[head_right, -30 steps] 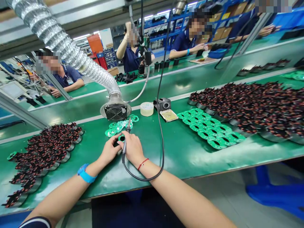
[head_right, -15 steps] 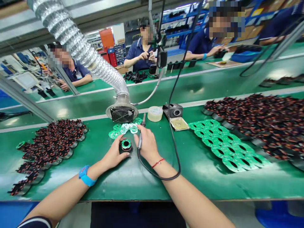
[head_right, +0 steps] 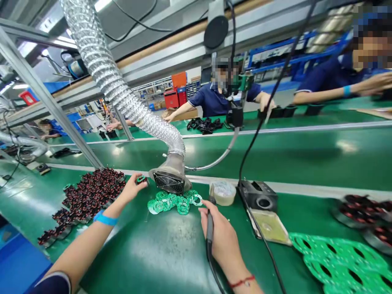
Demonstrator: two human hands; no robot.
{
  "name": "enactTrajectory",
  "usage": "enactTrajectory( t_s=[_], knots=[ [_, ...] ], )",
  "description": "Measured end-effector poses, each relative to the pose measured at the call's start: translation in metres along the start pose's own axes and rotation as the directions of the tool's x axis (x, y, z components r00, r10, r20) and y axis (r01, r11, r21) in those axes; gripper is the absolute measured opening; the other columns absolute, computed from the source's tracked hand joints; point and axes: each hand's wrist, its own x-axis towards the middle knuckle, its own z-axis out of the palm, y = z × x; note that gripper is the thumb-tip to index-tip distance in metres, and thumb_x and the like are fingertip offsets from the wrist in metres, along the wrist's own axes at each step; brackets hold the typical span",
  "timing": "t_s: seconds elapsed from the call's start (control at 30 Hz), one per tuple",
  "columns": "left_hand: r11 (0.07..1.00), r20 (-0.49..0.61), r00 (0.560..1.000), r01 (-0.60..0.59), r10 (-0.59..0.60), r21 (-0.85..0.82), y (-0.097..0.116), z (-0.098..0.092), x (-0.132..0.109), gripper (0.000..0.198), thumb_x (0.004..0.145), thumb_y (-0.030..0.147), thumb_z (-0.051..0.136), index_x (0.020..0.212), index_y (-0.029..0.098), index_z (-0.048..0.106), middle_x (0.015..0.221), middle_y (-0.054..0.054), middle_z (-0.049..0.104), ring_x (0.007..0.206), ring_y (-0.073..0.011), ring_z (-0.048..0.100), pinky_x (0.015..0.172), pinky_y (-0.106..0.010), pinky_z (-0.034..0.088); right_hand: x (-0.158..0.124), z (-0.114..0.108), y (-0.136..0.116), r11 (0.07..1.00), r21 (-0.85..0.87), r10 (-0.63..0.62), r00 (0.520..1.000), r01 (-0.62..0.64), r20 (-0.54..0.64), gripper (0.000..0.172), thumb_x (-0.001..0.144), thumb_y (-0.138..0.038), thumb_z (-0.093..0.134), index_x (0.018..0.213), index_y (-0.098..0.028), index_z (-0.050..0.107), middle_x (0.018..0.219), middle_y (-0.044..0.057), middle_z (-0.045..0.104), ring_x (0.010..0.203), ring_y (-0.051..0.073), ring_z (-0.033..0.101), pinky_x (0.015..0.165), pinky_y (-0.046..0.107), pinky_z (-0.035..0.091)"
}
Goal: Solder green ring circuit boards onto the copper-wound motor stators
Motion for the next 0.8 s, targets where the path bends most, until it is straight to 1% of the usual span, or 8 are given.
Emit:
enactTrajectory(
  t_s=[0.1, 0.2, 0.37, 0.43, 0.53, 0.67, 0.73, 0.8],
  knots=[
    [0.997, -0.074, 0.995, 0.068, -0.065, 0.039, 0.004, 0.021, 0.052, 0.036, 0.083, 0.022, 0.065, 0.116, 0.013, 0.052, 0.113, -0.011, 0.064, 0.104, -0.0201, 0.061, 0.096, -0.038, 0.048, -0.004, 0.001, -0.001, 0.999, 0.015, -0.046, 0.999, 0.046, 0.005, 0.03, 0.088, -0.041, 0.047, 0.112, -0.026, 0.059, 0.091, 0.003, 0.078, 0.08, 0.023, 0.075, 0.068, 0.033, 0.06],
    [0.986, -0.095, 0.988, 0.131, -0.121, 0.1, 0.01, 0.047, 0.09, 0.044, 0.084, 0.024, 0.068, 0.123, 0.011, 0.052, 0.122, -0.014, 0.061, 0.111, -0.0227, 0.059, 0.099, -0.041, 0.048, -0.008, 0.001, 0.002, 0.998, -0.001, -0.057, 0.998, 0.057, 0.03, 0.031, 0.09, -0.043, 0.046, 0.114, -0.027, 0.057, 0.092, 0.002, 0.078, 0.078, 0.022, 0.075, 0.064, 0.03, 0.061],
    [0.941, -0.044, 0.981, 0.195, -0.19, 0.277, 0.015, 0.069, 0.11, 0.04, 0.092, 0.037, 0.059, 0.126, 0.016, 0.054, 0.127, -0.011, 0.058, 0.113, -0.0245, 0.058, 0.096, -0.049, 0.049, -0.011, -0.004, 0.008, 0.996, -0.065, -0.051, 0.999, 0.052, 0.018, 0.036, 0.09, -0.049, 0.047, 0.118, -0.029, 0.056, 0.096, 0.003, 0.077, 0.082, 0.023, 0.075, 0.068, 0.031, 0.061],
    [0.909, -0.049, 0.978, 0.206, -0.202, 0.363, 0.016, 0.061, 0.105, 0.051, 0.088, 0.037, 0.064, 0.131, 0.014, 0.05, 0.129, -0.015, 0.057, 0.117, -0.0285, 0.056, 0.099, -0.048, 0.045, -0.01, -0.007, 0.007, 0.997, -0.064, -0.05, 0.999, 0.049, -0.01, 0.038, 0.089, -0.051, 0.048, 0.118, -0.029, 0.057, 0.096, 0.003, 0.077, 0.083, 0.024, 0.075, 0.07, 0.033, 0.061],
    [0.849, -0.108, 0.98, 0.198, -0.166, 0.49, 0.015, 0.029, 0.082, 0.062, 0.084, 0.036, 0.066, 0.135, 0.01, 0.043, 0.133, -0.024, 0.052, 0.125, -0.0353, 0.049, 0.102, -0.046, 0.039, -0.008, -0.009, 0.0, 0.997, -0.062, -0.046, 0.998, 0.043, -0.05, 0.039, 0.088, -0.052, 0.048, 0.117, -0.027, 0.057, 0.095, 0.004, 0.077, 0.083, 0.024, 0.075, 0.07, 0.033, 0.061],
    [0.737, -0.183, 0.977, 0.205, -0.112, 0.644, -0.003, -0.025, 0.028, 0.042, 0.088, 0.033, 0.057, 0.121, 0.007, 0.053, 0.129, -0.026, 0.051, 0.128, -0.0403, 0.04, 0.105, -0.051, 0.03, -0.01, -0.01, -0.017, 0.996, -0.06, -0.065, 0.997, 0.062, -0.038, 0.034, 0.087, -0.047, 0.048, 0.113, -0.026, 0.057, 0.096, 0.005, 0.077, 0.085, 0.024, 0.075, 0.073, 0.034, 0.06],
    [0.688, -0.173, 0.978, 0.203, -0.113, 0.696, -0.016, -0.04, 0.002, 0.039, 0.084, 0.033, 0.062, 0.111, 0.005, 0.059, 0.125, -0.028, 0.052, 0.126, -0.044, 0.039, 0.104, -0.055, 0.029, -0.013, -0.009, -0.025, 0.996, -0.042, -0.078, 0.997, 0.077, -0.015, 0.032, 0.087, -0.042, 0.049, 0.113, -0.025, 0.055, 0.098, 0.007, 0.077, 0.088, 0.023, 0.074, 0.077, 0.035, 0.059],
    [0.661, -0.137, 0.985, 0.174, -0.108, 0.73, -0.027, -0.044, -0.018, 0.035, 0.082, 0.032, 0.065, 0.105, 0.006, 0.062, 0.122, -0.026, 0.053, 0.124, -0.0441, 0.04, 0.102, -0.055, 0.03, -0.017, -0.005, -0.031, 0.998, -0.026, -0.062, 0.998, 0.062, -0.013, 0.031, 0.086, -0.039, 0.05, 0.113, -0.024, 0.053, 0.099, 0.008, 0.076, 0.087, 0.022, 0.073, 0.077, 0.035, 0.058]
  ],
)
